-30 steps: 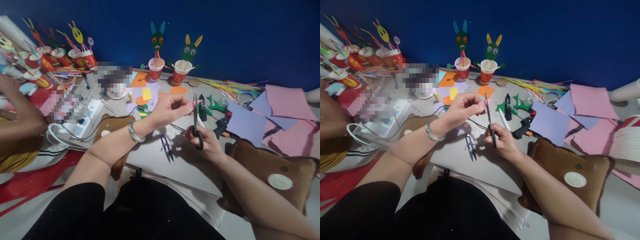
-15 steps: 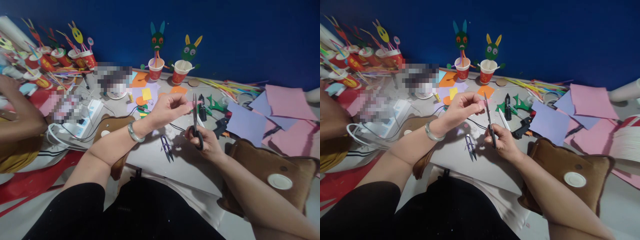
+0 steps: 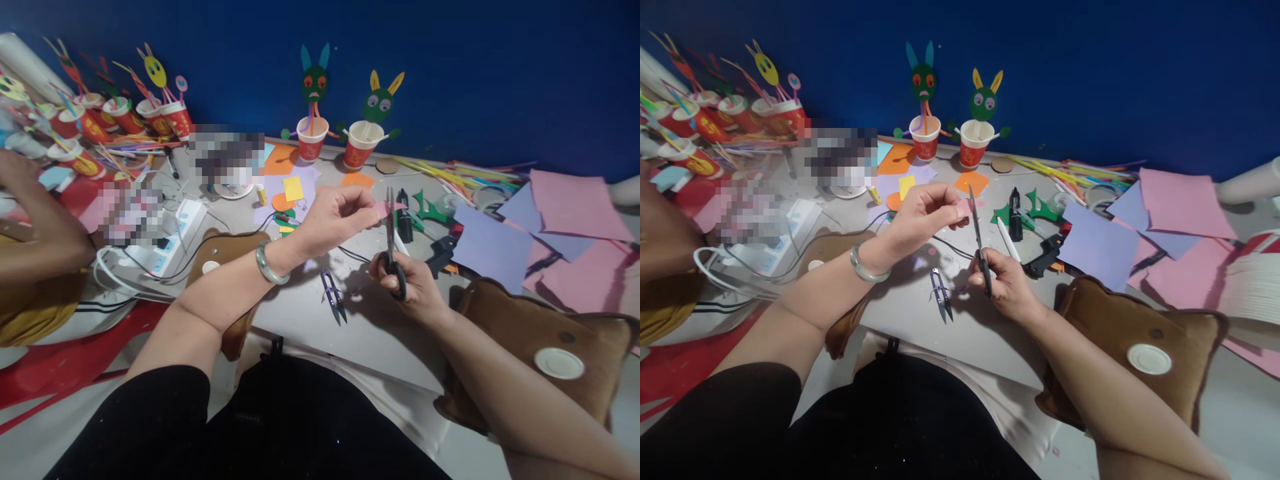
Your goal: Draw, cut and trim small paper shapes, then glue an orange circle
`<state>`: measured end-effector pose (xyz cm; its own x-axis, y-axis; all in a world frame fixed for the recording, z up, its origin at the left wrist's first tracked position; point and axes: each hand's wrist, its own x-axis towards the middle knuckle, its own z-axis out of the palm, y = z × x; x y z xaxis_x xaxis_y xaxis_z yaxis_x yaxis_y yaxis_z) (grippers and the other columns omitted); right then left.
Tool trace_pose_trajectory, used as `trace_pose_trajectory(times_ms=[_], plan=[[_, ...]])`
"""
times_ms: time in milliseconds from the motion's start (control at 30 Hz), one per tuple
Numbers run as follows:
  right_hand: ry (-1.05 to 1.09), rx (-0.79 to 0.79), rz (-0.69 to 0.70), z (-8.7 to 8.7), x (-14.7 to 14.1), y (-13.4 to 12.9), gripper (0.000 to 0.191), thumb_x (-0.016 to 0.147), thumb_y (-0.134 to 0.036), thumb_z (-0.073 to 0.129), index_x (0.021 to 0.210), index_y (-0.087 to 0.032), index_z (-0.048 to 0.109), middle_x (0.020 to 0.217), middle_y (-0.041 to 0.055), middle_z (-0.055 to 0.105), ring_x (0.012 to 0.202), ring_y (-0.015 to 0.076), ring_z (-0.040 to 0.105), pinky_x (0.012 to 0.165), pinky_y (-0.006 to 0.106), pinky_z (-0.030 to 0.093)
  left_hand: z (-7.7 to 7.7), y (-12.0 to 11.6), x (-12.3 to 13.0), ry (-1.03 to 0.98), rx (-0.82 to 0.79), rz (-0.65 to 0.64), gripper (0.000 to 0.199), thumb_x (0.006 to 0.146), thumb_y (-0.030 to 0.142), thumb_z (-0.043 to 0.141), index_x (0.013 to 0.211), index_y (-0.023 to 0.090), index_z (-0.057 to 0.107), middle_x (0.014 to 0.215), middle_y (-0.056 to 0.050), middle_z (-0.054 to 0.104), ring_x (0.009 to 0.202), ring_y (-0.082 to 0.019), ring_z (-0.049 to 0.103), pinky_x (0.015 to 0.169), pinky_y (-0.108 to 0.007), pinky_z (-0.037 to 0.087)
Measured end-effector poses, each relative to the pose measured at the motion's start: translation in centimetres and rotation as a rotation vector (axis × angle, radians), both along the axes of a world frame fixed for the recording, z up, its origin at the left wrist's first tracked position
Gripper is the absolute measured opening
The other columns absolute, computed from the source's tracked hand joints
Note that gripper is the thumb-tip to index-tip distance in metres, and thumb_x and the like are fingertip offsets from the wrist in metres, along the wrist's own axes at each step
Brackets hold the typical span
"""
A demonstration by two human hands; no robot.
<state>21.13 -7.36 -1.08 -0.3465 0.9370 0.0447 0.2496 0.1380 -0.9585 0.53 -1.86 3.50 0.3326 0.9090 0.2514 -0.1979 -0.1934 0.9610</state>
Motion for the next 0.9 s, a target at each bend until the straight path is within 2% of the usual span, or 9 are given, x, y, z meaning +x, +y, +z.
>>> trace_pose_trajectory(times_ms=[167,600,900], plan=[[0.01,0.012,0.002,-0.08,-0.08,0.03,0.075,0.067,-0.095,0.073,0.065,-0.022,0.054,0.064,0.001,0.057,0.059,0.0158,0.046,0.058,0.033,0.04,-0.23,0.06,0.05,0.026,-0.014,-0.034,0.039,0.083,0.048,0.086,0.073,0.018,0.064,0.07,0.001,0.062,0.066,-0.008,0.053,0.063,-0.026,0.044],[-0.012,0.038,0.032,-0.17,0.09,0.21,0.068,0.074,-0.086,0.075,0.064,-0.023,0.052,0.066,0.0017,0.058,0.061,0.0167,0.048,0.059,0.034,0.041,-0.4,-0.04,0.25,0.06,-0.044,-0.058,0.037,0.083,0.042,0.085,0.069,0.018,0.062,0.068,0.002,0.059,0.064,-0.008,0.052,0.059,-0.026,0.041],[-0.021,0.034,0.023,-0.23,0.13,0.17,0.073,0.071,-0.093,0.071,0.066,-0.023,0.053,0.068,0.0026,0.058,0.065,0.0186,0.05,0.062,0.034,0.042,-0.44,-0.02,0.24,0.059,-0.031,-0.059,0.038,0.084,0.042,0.085,0.069,0.017,0.061,0.068,0.001,0.061,0.063,-0.008,0.052,0.058,-0.025,0.04]])
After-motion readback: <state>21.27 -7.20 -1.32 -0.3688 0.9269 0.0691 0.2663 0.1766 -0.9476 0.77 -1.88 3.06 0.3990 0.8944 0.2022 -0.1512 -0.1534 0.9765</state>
